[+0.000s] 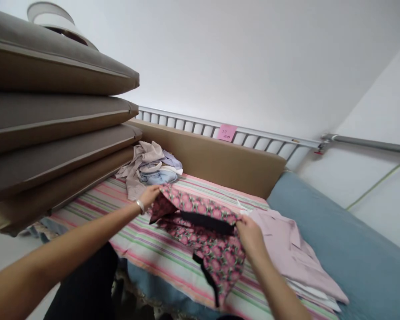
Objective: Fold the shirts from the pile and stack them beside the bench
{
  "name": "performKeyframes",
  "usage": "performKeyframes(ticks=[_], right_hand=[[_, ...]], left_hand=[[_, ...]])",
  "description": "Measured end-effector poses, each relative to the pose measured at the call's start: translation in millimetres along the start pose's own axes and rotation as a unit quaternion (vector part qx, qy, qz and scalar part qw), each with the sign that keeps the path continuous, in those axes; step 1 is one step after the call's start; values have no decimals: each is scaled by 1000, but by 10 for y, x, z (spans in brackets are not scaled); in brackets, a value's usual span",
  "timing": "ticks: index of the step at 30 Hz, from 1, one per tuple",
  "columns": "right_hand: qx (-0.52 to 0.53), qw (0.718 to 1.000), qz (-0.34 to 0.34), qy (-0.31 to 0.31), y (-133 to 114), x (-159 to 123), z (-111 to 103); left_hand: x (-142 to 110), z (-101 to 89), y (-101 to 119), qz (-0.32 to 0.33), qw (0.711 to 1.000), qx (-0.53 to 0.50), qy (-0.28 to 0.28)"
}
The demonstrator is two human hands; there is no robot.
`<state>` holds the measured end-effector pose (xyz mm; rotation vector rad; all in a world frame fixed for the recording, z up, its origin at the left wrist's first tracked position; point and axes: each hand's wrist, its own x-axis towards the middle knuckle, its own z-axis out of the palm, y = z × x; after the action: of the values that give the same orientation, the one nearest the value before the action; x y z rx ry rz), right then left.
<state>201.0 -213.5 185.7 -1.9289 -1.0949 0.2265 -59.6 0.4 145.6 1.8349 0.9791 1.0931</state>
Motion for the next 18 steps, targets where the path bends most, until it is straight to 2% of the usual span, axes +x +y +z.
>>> performKeyframes(ticks=[3,5,7,9,12,14,15,16,18], right_hand=[[-171,978,-117,14,-627,342,-567],[-269,942,-200,-16,-1023,395,-836],[-331,902,-271,-55,-1356,358,-1015],[-372,870,-315,-69,-1602,304,-1141],[-441,839,-318,-23,-1803,306,-1306],[-475,833,-279,41,-1851,372,-1416],[-474,839,-256,71,-1860,413,-1467],[-459,852,-231,98,-1862,455,-1512],[-370,900,-185,136,-1857,525,-1573]], left_hand=[[535,-464,672,68,997,-2,19],[752,-782,1131,113,993,-1,29],[877,-1077,1543,169,983,33,56],[941,-1330,1885,214,968,95,85],[970,-1617,2277,255,944,167,126],[959,-1752,2476,276,930,193,145],[945,-1805,2561,283,925,204,151],[927,-1849,2636,287,921,214,155],[878,-1910,2752,283,917,233,158]])
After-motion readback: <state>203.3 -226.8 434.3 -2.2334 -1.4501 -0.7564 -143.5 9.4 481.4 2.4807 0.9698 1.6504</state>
